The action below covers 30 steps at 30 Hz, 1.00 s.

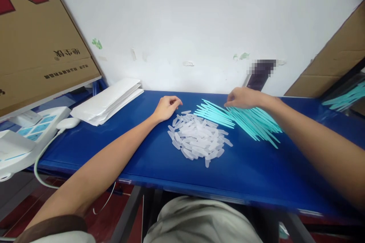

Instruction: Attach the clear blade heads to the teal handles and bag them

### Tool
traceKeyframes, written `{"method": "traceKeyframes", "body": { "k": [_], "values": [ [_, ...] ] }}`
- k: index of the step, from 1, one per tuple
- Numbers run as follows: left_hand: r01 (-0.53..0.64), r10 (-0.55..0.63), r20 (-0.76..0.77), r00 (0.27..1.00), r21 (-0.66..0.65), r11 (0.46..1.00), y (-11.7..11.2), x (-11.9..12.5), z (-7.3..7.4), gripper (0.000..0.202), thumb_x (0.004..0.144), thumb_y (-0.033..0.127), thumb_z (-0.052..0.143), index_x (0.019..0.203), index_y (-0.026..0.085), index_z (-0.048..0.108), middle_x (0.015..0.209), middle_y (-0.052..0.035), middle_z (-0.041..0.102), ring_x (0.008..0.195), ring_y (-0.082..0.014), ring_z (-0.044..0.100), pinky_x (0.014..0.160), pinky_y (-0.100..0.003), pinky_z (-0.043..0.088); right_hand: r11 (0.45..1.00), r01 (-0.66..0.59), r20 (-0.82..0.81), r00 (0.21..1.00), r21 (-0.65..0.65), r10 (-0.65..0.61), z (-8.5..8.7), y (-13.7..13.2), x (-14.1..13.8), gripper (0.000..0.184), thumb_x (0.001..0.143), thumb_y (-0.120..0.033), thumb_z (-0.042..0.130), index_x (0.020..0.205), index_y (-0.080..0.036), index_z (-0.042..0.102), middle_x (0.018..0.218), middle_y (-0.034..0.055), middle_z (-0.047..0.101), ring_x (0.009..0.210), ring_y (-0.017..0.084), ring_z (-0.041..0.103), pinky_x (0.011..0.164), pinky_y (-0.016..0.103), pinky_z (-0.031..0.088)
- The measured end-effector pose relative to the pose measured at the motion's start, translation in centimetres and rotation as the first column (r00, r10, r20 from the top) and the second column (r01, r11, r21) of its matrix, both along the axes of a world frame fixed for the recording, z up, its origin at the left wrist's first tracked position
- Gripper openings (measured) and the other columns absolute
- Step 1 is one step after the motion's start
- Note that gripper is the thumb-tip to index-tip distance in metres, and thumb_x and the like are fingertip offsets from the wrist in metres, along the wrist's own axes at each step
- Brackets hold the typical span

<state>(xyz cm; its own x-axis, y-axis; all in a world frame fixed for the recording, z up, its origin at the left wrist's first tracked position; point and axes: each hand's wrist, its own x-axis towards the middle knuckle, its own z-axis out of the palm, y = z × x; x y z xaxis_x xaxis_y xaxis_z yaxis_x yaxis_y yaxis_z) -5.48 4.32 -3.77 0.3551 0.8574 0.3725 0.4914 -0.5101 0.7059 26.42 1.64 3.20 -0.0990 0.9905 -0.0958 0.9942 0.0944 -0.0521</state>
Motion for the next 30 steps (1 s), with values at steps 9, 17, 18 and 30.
{"method": "traceKeyframes", "body": {
  "k": [9, 17, 18, 30],
  "values": [
    [0.266, -0.207, -0.325, 0.923, 0.149, 0.952, -1.1, 2.7, 3.1, 0.042, 0.095, 0.038, 0.041, 0.123, 0.021, 0.068, 0.132, -0.0080, 0.066, 0.125, -0.0265, 0.055, 0.107, -0.044, 0.041, 0.991, 0.005, 0.112, 0.994, -0.137, 0.010, -0.3, -5.9, 0.4, 0.029, 0.081, -0.049, 0.068, 0.079, -0.020, 0.073, 0.085, 0.0094, 0.073, 0.078, 0.026, 0.068, 0.062, 0.033, 0.047],
    [0.502, -0.450, -0.702, 0.552, -0.151, 0.852, -1.3, 10.4, 3.2, 0.068, 0.100, 0.053, 0.020, 0.161, 0.024, 0.017, 0.169, -0.0025, 0.011, 0.156, -0.0272, 0.008, 0.124, -0.058, 0.007, 0.993, 0.105, 0.173, 0.980, -0.054, -0.095, -1.0, -6.1, 0.4, 0.025, 0.080, -0.045, 0.065, 0.074, -0.021, 0.071, 0.081, 0.0096, 0.071, 0.079, 0.027, 0.067, 0.062, 0.035, 0.045],
    [0.498, -0.455, -0.712, 0.535, -0.169, 0.851, -1.0, 10.7, 3.0, 0.069, 0.100, 0.054, 0.019, 0.161, 0.023, 0.018, 0.169, -0.0029, 0.011, 0.156, -0.0273, 0.010, 0.124, -0.058, 0.007, 0.993, 0.108, 0.181, 0.979, -0.054, -0.097, -1.0, -6.2, 0.4, 0.026, 0.080, -0.045, 0.065, 0.071, -0.021, 0.070, 0.079, 0.0098, 0.071, 0.077, 0.027, 0.067, 0.062, 0.035, 0.045],
    [0.449, -0.447, -0.690, 0.569, -0.195, 0.872, -1.2, 9.4, 3.0, 0.072, 0.098, 0.062, 0.019, 0.160, 0.024, 0.024, 0.167, -0.0039, 0.020, 0.156, -0.0291, 0.011, 0.123, -0.061, 0.003, 0.993, 0.115, 0.210, 0.972, -0.012, -0.109, -1.0, -6.5, 0.2, 0.022, 0.079, -0.041, 0.064, 0.073, -0.020, 0.069, 0.080, 0.0118, 0.070, 0.078, 0.030, 0.068, 0.064, 0.036, 0.044]
  ]
}}
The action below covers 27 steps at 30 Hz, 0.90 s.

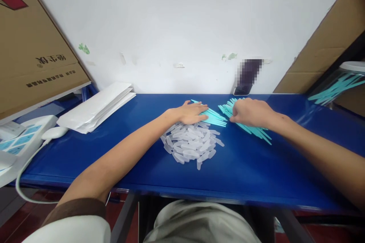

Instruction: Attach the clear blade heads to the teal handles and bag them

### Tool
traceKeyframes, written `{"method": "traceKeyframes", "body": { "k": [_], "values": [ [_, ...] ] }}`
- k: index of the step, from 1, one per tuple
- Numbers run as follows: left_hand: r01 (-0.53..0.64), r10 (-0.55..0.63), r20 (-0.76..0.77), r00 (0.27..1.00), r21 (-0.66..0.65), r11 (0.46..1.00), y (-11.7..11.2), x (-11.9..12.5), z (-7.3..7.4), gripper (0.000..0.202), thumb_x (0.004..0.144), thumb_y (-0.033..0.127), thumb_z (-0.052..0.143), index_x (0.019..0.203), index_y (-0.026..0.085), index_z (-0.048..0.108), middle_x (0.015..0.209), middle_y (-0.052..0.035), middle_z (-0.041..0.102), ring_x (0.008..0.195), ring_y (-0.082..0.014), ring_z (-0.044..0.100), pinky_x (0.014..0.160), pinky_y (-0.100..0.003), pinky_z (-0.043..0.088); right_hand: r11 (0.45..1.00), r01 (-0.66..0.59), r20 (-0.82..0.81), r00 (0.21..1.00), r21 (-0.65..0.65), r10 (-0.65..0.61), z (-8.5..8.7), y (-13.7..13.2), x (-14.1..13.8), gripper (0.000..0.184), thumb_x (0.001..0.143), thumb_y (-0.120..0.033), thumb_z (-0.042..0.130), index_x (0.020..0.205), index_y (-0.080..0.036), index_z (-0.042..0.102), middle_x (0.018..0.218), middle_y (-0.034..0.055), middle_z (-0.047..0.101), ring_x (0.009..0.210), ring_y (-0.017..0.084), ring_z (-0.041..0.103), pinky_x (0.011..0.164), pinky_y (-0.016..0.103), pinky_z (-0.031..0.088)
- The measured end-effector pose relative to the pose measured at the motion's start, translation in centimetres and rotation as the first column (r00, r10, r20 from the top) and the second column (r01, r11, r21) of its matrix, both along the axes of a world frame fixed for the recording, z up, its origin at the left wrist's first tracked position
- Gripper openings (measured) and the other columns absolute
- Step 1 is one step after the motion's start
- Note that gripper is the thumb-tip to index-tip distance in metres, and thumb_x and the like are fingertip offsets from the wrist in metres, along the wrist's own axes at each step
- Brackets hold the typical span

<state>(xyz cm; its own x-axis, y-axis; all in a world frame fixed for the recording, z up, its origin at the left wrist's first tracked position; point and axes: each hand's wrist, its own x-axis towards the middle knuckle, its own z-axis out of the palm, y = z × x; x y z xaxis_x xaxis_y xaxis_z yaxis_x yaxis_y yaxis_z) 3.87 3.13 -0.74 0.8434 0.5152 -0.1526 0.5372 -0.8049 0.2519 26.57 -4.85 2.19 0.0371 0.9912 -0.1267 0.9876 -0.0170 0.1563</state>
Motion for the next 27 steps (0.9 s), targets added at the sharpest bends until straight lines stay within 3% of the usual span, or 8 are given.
{"method": "traceKeyframes", "body": {
  "k": [7, 12, 15, 17, 19, 21, 23, 27],
  "values": [
    [0.023, -0.023, -0.030, 0.999, 0.008, 1.000, -0.6, 0.2, -0.4, 0.079, 0.096, 0.067, 0.016, 0.162, 0.022, 0.016, 0.168, -0.0026, 0.011, 0.157, -0.0282, 0.002, 0.124, -0.060, -0.004, 0.999, -0.030, 0.039, 0.999, 0.029, 0.029, -0.4, -0.1, -0.3, 0.023, 0.079, -0.038, 0.061, 0.067, -0.019, 0.066, 0.078, 0.0119, 0.070, 0.076, 0.029, 0.067, 0.061, 0.035, 0.044],
    [-0.004, 0.004, -0.028, 1.000, -0.003, 1.000, -0.8, 0.6, -0.7, 0.082, 0.096, 0.069, 0.013, 0.162, 0.020, 0.015, 0.169, -0.0028, 0.009, 0.156, -0.0306, -0.002, 0.123, -0.061, -0.003, 0.997, 0.022, -0.105, 0.994, 0.072, -0.015, 0.7, 1.9, -0.3, 0.029, 0.078, -0.047, 0.064, 0.084, -0.020, 0.073, 0.090, 0.0109, 0.073, 0.084, 0.027, 0.068, 0.063, 0.034, 0.046],
    [-0.020, 0.020, 0.034, 0.999, 0.006, 1.000, -0.8, 0.7, -0.3, 0.079, 0.096, 0.067, 0.016, 0.161, 0.021, 0.019, 0.169, -0.0059, 0.014, 0.156, -0.0329, 0.003, 0.123, -0.062, 0.003, 0.994, 0.034, -0.143, 0.989, 0.100, -0.019, 1.5, 4.1, -0.9, 0.032, 0.079, -0.047, 0.063, 0.090, -0.020, 0.075, 0.095, 0.0112, 0.074, 0.090, 0.027, 0.068, 0.065, 0.033, 0.046],
    [-0.033, 0.023, 0.153, 0.988, 0.065, 0.997, -0.6, 0.3, 0.2, 0.073, 0.098, 0.062, 0.019, 0.158, 0.021, 0.029, 0.166, -0.0100, 0.025, 0.153, -0.0334, 0.018, 0.121, -0.058, 0.016, 0.995, 0.025, -0.153, 0.988, 0.102, -0.009, 1.7, 5.4, -1.8, 0.032, 0.079, -0.046, 0.063, 0.092, -0.020, 0.076, 0.098, 0.0114, 0.074, 0.090, 0.026, 0.068, 0.067, 0.032, 0.047],
    [-0.084, 0.029, 0.326, 0.945, 0.156, 0.984, -0.3, -0.7, 0.7, 0.063, 0.100, 0.054, 0.024, 0.147, 0.019, 0.049, 0.152, -0.0139, 0.047, 0.138, -0.0313, 0.043, 0.113, -0.049, 0.033, 0.994, 0.018, -0.167, 0.986, 0.107, 0.000, 1.6, 6.3, -2.8, 0.032, 0.079, -0.044, 0.064, 0.096, -0.019, 0.076, 0.102, 0.0114, 0.074, 0.090, 0.025, 0.067, 0.067, 0.032, 0.047],
    [-0.190, 0.065, 0.494, 0.867, 0.208, 0.959, 0.0, -2.1, 1.0, 0.055, 0.099, 0.047, 0.030, 0.124, 0.016, 0.068, 0.126, -0.0136, 0.065, 0.112, -0.0266, 0.060, 0.098, -0.039, 0.044, 0.994, 0.012, -0.188, 0.982, 0.110, 0.009, 1.2, 7.0, -3.6, 0.032, 0.079, -0.041, 0.064, 0.099, -0.019, 0.076, 0.104, 0.0117, 0.074, 0.090, 0.024, 0.067, 0.068, 0.032, 0.048],
    [-0.322, 0.152, 0.610, 0.777, 0.178, 0.930, 0.5, -3.8, 0.9, 0.048, 0.097, 0.042, 0.036, 0.104, 0.015, 0.075, 0.098, -0.0092, 0.071, 0.087, -0.0219, 0.063, 0.084, -0.034, 0.046, 0.995, -0.001, -0.201, 0.979, 0.096, 0.021, 0.6, 7.3, -4.1, 0.031, 0.078, -0.038, 0.064, 0.100, -0.019, 0.076, 0.105, 0.0117, 0.074, 0.090, 0.024, 0.067, 0.070, 0.032, 0.048],
    [-0.539, 0.390, 0.649, 0.654, 0.038, 0.841, 1.5, -6.9, 0.0, 0.040, 0.091, 0.039, 0.045, 0.088, 0.014, 0.076, 0.058, -0.0011, 0.059, 0.060, -0.0165, 0.053, 0.065, -0.029, 0.040, 0.997, -0.027, -0.202, 0.978, 0.074, 0.042, -0.6, 7.5, -3.7, 0.027, 0.077, -0.036, 0.065, 0.098, -0.022, 0.077, 0.103, 0.0094, 0.074, 0.093, 0.025, 0.067, 0.072, 0.032, 0.048]
  ]
}}
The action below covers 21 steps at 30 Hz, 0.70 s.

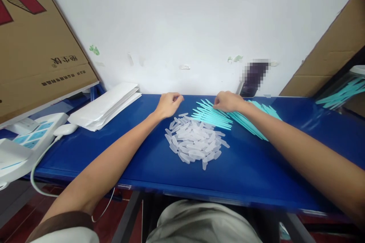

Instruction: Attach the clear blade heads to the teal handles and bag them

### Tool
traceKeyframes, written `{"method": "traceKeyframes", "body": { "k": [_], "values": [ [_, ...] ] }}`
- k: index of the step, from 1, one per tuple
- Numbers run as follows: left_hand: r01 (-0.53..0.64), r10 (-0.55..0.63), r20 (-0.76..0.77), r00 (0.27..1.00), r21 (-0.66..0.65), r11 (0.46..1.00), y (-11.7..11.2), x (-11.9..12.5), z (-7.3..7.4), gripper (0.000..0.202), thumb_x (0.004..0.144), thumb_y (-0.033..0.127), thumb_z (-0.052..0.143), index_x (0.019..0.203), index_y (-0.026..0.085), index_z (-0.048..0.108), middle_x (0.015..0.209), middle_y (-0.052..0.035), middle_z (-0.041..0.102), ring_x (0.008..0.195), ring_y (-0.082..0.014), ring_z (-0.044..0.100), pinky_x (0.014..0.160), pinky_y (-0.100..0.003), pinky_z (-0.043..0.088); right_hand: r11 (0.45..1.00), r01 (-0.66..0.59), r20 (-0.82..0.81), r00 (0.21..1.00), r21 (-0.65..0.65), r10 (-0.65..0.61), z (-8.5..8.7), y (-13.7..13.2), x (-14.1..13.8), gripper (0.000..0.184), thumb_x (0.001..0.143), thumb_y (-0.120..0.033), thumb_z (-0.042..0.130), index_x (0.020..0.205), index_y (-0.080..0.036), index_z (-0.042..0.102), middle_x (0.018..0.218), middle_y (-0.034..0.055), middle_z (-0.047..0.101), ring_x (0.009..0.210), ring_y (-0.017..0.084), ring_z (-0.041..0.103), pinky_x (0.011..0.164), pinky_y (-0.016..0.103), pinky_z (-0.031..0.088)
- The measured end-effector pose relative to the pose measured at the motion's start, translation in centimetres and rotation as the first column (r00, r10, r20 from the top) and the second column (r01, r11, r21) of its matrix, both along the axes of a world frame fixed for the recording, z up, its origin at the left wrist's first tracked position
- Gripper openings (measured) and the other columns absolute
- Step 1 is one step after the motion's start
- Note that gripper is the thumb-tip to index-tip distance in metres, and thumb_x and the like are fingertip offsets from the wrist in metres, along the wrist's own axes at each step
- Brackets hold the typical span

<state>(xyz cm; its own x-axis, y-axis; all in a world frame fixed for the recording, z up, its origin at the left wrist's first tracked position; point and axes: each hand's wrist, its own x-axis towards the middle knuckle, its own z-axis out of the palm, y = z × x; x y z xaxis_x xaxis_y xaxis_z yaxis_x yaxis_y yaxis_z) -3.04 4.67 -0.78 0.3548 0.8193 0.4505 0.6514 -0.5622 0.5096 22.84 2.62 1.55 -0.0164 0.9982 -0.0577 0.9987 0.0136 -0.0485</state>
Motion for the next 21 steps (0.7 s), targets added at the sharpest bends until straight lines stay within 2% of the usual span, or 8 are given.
{"method": "traceKeyframes", "body": {
  "k": [3, 5, 8, 10, 13, 21],
  "values": [
    [-0.090, 0.088, -0.041, 0.995, -0.044, 0.995, 0.7, -1.2, -0.3, 0.037, 0.088, 0.039, 0.050, 0.086, 0.013, 0.076, 0.055, -0.0008, 0.058, 0.056, -0.0155, 0.051, 0.061, -0.028, 0.037, 1.000, -0.007, -0.013, 1.000, 0.018, 0.007, -0.8, -0.1, 1.0, 0.027, 0.079, -0.037, 0.064, 0.097, -0.022, 0.077, 0.100, 0.0083, 0.075, 0.092, 0.025, 0.067, 0.071, 0.031, 0.048],
    [-0.063, 0.058, -0.085, 0.995, -0.060, 0.996, 1.0, -1.5, -0.2, 0.035, 0.086, 0.039, 0.053, 0.087, 0.013, 0.077, 0.057, -0.0014, 0.061, 0.056, -0.0151, 0.052, 0.061, -0.028, 0.038, 0.999, -0.020, -0.024, 0.999, 0.043, 0.021, -1.2, 0.0, 1.7, 0.029, 0.080, -0.039, 0.062, 0.097, -0.021, 0.078, 0.097, 0.0085, 0.075, 0.091, 0.025, 0.068, 0.070, 0.031, 0.047],
    [0.094, -0.110, -0.193, 0.975, -0.092, 0.991, 1.1, -2.0, 0.1, 0.032, 0.085, 0.038, 0.058, 0.091, 0.013, 0.077, 0.064, -0.0025, 0.066, 0.058, -0.0145, 0.055, 0.062, -0.027, 0.039, 0.996, -0.032, -0.030, 0.999, 0.087, 0.034, -1.8, 0.3, 2.4, 0.033, 0.082, -0.041, 0.060, 0.098, -0.019, 0.078, 0.094, 0.0104, 0.075, 0.089, 0.025, 0.068, 0.071, 0.031, 0.048],
    [0.215, -0.242, -0.275, 0.931, -0.127, 0.968, 1.0, -2.4, 0.3, 0.032, 0.083, 0.040, 0.063, 0.094, 0.015, 0.079, 0.074, -0.0041, 0.070, 0.063, -0.0146, 0.058, 0.063, -0.026, 0.040, 0.995, -0.057, -0.040, 0.997, 0.080, 0.061, -2.1, 0.7, 2.6, 0.032, 0.081, -0.041, 0.062, 0.095, -0.018, 0.078, 0.091, 0.0104, 0.075, 0.088, 0.025, 0.068, 0.073, 0.031, 0.048],
    [0.309, -0.349, -0.327, 0.878, -0.167, 0.936, 0.9, -2.7, 0.2, 0.032, 0.081, 0.042, 0.067, 0.096, 0.017, 0.080, 0.087, -0.0067, 0.073, 0.071, -0.0158, 0.062, 0.066, -0.026, 0.042, 0.996, -0.066, -0.049, 0.996, 0.059, 0.069, -2.1, 1.2, 2.5, 0.028, 0.079, -0.039, 0.065, 0.091, -0.018, 0.079, 0.087, 0.0082, 0.076, 0.090, 0.025, 0.068, 0.077, 0.032, 0.049],
    [0.285, -0.324, -0.247, 0.913, -0.182, 0.941, 1.6, -2.8, -0.6, 0.030, 0.084, 0.041, 0.064, 0.092, 0.017, 0.080, 0.094, -0.0093, 0.072, 0.077, -0.0181, 0.064, 0.071, -0.028, 0.044, 0.993, -0.070, -0.211, 0.976, -0.092, 0.049, -0.7, 1.8, 2.3, 0.028, 0.076, -0.036, 0.069, 0.089, -0.013, 0.079, 0.080, 0.0067, 0.074, 0.077, 0.019, 0.067, 0.063, 0.025, 0.048]
  ]
}}
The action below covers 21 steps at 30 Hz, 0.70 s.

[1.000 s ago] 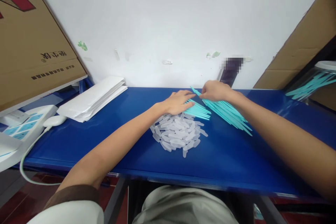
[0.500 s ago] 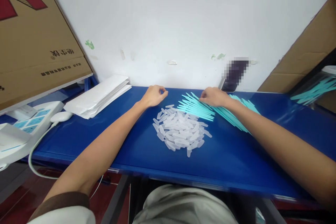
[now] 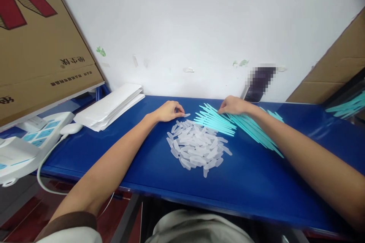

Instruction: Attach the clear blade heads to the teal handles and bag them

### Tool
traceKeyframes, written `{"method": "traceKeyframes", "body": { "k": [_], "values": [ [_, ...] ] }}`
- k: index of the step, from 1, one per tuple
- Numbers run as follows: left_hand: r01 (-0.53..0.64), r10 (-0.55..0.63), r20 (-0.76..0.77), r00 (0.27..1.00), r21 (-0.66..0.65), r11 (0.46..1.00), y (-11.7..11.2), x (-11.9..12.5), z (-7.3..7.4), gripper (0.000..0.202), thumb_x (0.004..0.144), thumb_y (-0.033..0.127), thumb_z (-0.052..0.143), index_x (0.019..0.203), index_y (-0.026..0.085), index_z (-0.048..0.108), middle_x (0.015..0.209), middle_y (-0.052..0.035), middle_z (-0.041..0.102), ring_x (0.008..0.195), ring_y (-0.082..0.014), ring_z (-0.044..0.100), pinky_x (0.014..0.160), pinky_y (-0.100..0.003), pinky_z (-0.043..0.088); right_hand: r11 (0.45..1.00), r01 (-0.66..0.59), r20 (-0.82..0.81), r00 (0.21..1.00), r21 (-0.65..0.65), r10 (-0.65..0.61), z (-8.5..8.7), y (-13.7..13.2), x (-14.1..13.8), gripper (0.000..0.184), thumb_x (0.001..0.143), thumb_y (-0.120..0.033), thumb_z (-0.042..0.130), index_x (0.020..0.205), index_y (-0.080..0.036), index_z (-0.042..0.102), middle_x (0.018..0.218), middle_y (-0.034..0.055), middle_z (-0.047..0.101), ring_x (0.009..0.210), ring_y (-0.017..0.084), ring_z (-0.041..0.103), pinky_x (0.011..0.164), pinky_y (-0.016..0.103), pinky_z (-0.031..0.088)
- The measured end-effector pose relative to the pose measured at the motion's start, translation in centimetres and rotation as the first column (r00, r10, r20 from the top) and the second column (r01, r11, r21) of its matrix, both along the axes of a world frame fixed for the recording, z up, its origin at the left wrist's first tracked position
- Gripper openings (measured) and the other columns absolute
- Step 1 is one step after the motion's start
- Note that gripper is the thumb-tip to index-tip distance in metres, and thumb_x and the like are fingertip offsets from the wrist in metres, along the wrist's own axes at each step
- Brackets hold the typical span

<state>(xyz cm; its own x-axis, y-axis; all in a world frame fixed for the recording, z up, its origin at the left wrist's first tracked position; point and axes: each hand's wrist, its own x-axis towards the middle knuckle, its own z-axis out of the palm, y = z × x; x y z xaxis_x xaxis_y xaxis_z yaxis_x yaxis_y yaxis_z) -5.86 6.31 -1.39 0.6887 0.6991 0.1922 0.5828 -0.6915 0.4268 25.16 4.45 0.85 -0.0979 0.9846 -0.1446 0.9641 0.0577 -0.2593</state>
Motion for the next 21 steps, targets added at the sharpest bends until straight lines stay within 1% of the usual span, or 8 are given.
{"method": "traceKeyframes", "body": {
  "k": [6, 10, 12, 14, 15, 17, 19, 21],
  "values": [
    [0.064, -0.064, -0.035, 0.997, -0.012, 0.998, 0.1, 0.1, 0.1, 0.029, 0.085, 0.042, 0.065, 0.094, 0.017, 0.078, 0.094, -0.0088, 0.071, 0.075, -0.0172, 0.064, 0.069, -0.027, 0.044, 0.998, -0.058, 0.055, 0.997, 0.014, 0.057, -0.4, 0.4, 0.0, 0.023, 0.080, -0.032, 0.062, 0.077, -0.014, 0.074, 0.074, 0.0075, 0.070, 0.071, 0.019, 0.065, 0.061, 0.028, 0.043],
    [0.039, -0.038, 0.012, 0.999, -0.055, 0.998, -0.2, 0.3, 0.0, 0.022, 0.084, 0.035, 0.065, 0.093, 0.016, 0.074, 0.081, -0.0056, 0.071, 0.070, -0.0161, 0.062, 0.065, -0.026, 0.043, 0.993, -0.075, 0.077, 0.995, 0.088, 0.068, 0.3, -0.1, 0.0, 0.021, 0.085, -0.032, 0.055, 0.084, -0.017, 0.069, 0.084, 0.0078, 0.072, 0.082, 0.021, 0.064, 0.071, 0.030, 0.041],
    [0.015, -0.009, 0.072, 0.997, -0.082, 0.997, -0.1, 0.4, -0.3, 0.029, 0.087, 0.034, 0.062, 0.109, 0.016, 0.071, 0.081, -0.0042, 0.070, 0.069, -0.0158, 0.061, 0.065, -0.026, 0.043, 0.987, -0.071, 0.059, 0.996, 0.141, 0.064, 1.1, -0.9, -0.2, 0.023, 0.090, -0.033, 0.048, 0.089, -0.019, 0.066, 0.086, 0.0063, 0.072, 0.084, 0.022, 0.063, 0.075, 0.032, 0.039],
    [-0.026, 0.046, 0.199, 0.979, -0.102, 0.994, 0.1, 0.7, -0.7, 0.041, 0.089, 0.035, 0.059, 0.126, 0.017, 0.065, 0.086, -0.0041, 0.069, 0.072, -0.0158, 0.060, 0.068, -0.027, 0.044, 0.980, -0.063, -0.008, 0.998, 0.190, 0.065, 1.9, -1.8, -0.4, 0.022, 0.092, -0.030, 0.042, 0.090, -0.020, 0.062, 0.086, 0.0051, 0.070, 0.082, 0.020, 0.061, 0.074, 0.031, 0.037],
    [-0.047, 0.080, 0.285, 0.955, -0.121, 0.992, 0.3, 1.0, -0.8, 0.043, 0.090, 0.036, 0.059, 0.127, 0.017, 0.063, 0.089, -0.0047, 0.069, 0.074, -0.0159, 0.060, 0.070, -0.028, 0.045, 0.976, -0.067, -0.053, 0.995, 0.207, 0.079, 2.3, -2.3, -0.6, 0.022, 0.092, -0.029, 0.040, 0.088, -0.020, 0.060, 0.085, 0.0049, 0.069, 0.080, 0.019, 0.059, 0.072, 0.030, 0.037],
    [-0.064, 0.156, 0.471, 0.868, -0.205, 0.977, 0.4, 2.0, -1.0, 0.037, 0.086, 0.038, 0.064, 0.116, 0.016, 0.067, 0.092, -0.0061, 0.069, 0.080, -0.0166, 0.062, 0.076, -0.029, 0.046, 0.971, -0.089, -0.141, 0.982, 0.223, 0.123, 2.8, -3.2, -0.9, 0.020, 0.092, -0.028, 0.039, 0.085, -0.020, 0.056, 0.080, 0.0036, 0.066, 0.074, 0.018, 0.056, 0.067, 0.029, 0.035],
    [-0.025, 0.238, 0.618, 0.749, -0.333, 0.943, 0.4, 3.1, -0.8, 0.030, 0.080, 0.038, 0.071, 0.100, 0.015, 0.068, 0.091, -0.0067, 0.070, 0.086, -0.0179, 0.065, 0.080, -0.029, 0.047, 0.967, -0.119, -0.209, 0.963, 0.226, 0.168, 3.0, -3.9, -1.2, 0.020, 0.093, -0.030, 0.039, 0.081, -0.021, 0.052, 0.072, 0.0011, 0.060, 0.067, 0.016, 0.052, 0.064, 0.028, 0.034],
    [0.039, 0.308, 0.690, 0.655, -0.439, 0.898, 0.2, 4.1, -0.6, 0.029, 0.078, 0.039, 0.074, 0.092, 0.015, 0.066, 0.090, -0.0070, 0.073, 0.088, -0.0185, 0.067, 0.080, -0.029, 0.048, 0.966, -0.136, -0.240, 0.952, 0.221, 0.189, 3.1, -4.2, -1.6, 0.019, 0.092, -0.030, 0.039, 0.080, -0.021, 0.050, 0.066, -0.0012, 0.056, 0.061, 0.014, 0.048, 0.061, 0.028, 0.032]
  ]
}}
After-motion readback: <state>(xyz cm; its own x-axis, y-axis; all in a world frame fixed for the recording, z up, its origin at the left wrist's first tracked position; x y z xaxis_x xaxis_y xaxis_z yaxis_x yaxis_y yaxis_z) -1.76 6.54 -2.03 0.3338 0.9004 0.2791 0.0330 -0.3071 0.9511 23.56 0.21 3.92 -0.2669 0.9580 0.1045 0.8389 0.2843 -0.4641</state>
